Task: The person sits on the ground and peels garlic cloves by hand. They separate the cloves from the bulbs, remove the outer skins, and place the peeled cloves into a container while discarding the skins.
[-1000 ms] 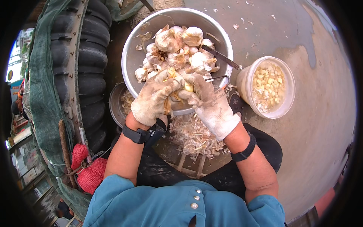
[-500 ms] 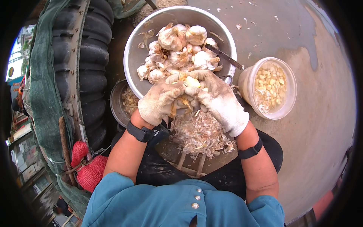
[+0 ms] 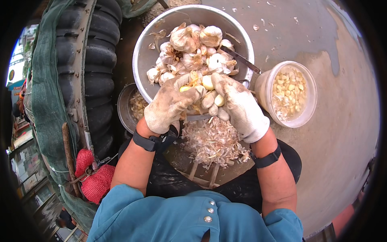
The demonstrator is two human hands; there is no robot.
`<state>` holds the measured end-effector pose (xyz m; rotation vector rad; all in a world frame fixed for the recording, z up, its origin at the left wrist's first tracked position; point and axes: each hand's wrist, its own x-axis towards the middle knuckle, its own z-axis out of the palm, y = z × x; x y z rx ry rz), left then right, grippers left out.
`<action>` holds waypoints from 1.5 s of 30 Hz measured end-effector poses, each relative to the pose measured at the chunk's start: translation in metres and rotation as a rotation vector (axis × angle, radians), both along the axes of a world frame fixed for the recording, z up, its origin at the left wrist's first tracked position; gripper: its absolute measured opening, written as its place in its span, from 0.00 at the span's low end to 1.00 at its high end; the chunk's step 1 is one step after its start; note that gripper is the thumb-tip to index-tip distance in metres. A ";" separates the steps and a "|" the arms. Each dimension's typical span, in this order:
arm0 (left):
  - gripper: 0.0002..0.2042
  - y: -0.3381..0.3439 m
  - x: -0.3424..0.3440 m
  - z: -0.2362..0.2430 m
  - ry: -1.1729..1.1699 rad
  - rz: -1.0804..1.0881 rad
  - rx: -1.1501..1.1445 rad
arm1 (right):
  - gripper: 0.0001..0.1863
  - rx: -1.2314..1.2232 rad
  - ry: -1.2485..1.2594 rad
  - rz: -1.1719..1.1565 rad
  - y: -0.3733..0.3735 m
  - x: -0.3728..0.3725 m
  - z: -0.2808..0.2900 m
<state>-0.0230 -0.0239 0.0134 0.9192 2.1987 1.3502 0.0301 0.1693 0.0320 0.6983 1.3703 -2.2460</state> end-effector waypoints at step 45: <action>0.12 0.034 0.019 -0.006 -0.174 0.420 0.031 | 0.24 -0.035 -0.026 0.042 0.002 0.008 -0.008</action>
